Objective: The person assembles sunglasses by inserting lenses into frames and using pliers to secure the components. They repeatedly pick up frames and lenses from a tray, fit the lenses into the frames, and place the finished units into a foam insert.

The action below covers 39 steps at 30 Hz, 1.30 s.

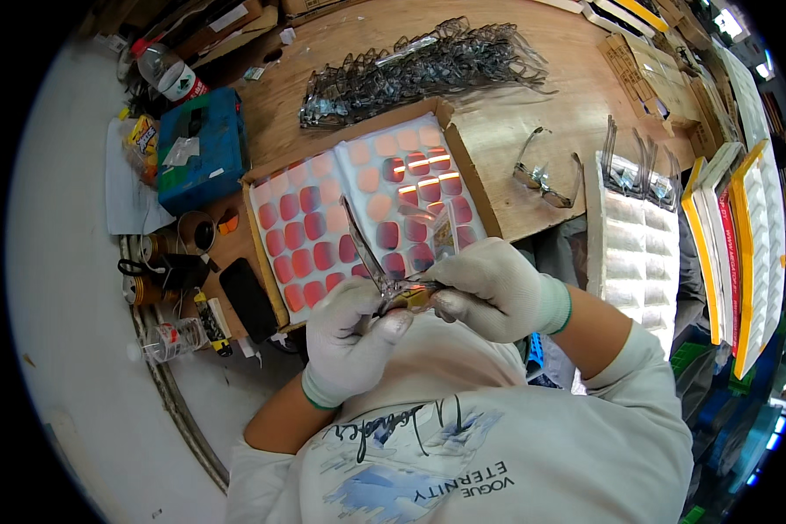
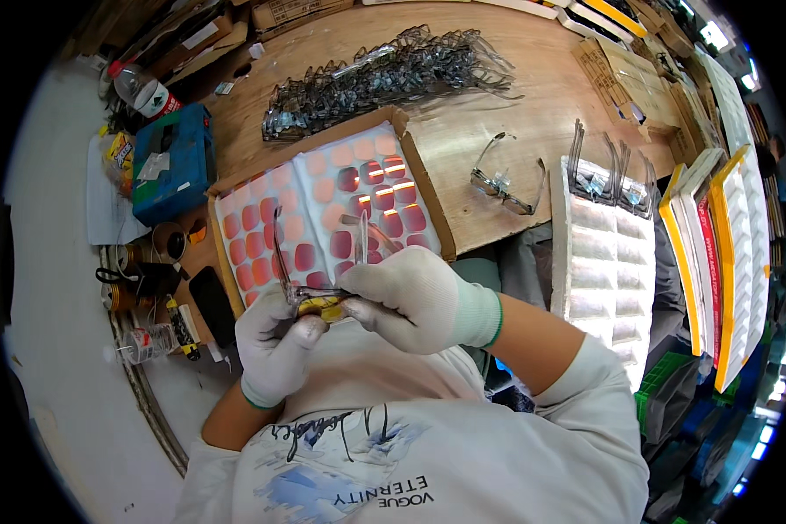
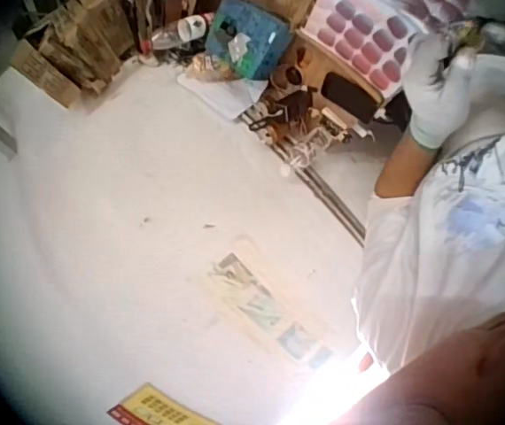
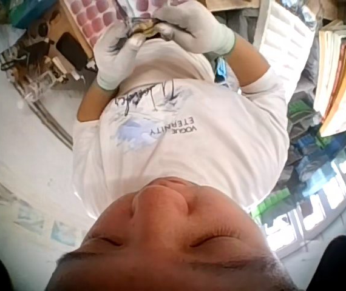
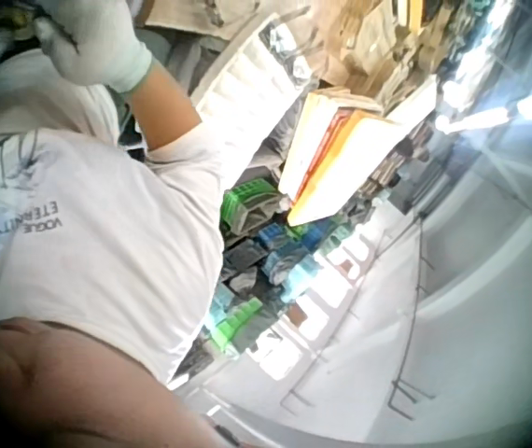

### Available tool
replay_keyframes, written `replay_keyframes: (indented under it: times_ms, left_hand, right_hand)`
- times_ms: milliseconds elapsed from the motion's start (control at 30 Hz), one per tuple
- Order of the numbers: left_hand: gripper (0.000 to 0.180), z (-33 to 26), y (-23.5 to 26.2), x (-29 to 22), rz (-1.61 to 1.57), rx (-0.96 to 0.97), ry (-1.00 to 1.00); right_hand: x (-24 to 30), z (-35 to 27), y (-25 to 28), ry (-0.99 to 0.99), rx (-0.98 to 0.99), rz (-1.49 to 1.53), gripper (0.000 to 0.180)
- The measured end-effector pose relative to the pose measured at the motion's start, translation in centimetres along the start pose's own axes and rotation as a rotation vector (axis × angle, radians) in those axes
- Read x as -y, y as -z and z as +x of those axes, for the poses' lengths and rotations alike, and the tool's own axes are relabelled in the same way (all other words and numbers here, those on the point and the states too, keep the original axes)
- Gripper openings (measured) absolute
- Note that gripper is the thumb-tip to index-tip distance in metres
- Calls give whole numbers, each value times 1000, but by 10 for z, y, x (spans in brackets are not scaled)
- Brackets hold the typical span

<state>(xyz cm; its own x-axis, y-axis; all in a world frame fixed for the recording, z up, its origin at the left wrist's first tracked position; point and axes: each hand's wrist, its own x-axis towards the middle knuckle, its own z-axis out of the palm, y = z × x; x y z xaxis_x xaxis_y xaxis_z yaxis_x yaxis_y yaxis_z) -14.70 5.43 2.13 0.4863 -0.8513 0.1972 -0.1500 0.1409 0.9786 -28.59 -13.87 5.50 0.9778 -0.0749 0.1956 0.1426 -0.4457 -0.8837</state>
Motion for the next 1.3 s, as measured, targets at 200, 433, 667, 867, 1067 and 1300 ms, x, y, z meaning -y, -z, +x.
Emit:
replay_keyframes:
  times_ms: [200, 433, 667, 867, 1067, 1300]
  left_hand:
    - [21, 4, 17, 1, 59, 11, 38]
    - [16, 5, 23, -8, 424, 60, 11]
    - [18, 9, 12, 3, 454, -1, -30]
    - [29, 30, -9, 34, 467, 39, -20]
    - [22, 50, -22, 49, 319, 87, 122]
    - [23, 66, -38, 45, 388, 276, 198]
  right_hand:
    - [-4, 5, -42, -174, -152, 214, 18]
    - [-2, 0, -61, -228, -236, 40, 16]
    - [-15, -3, -45, -236, -61, 16, 20]
    - [-53, -27, -39, -349, -202, -338, 35]
    - [-127, -104, 60, -620, -456, -1170, 38]
    - [-214, -96, 62, -840, -344, -1320, 49]
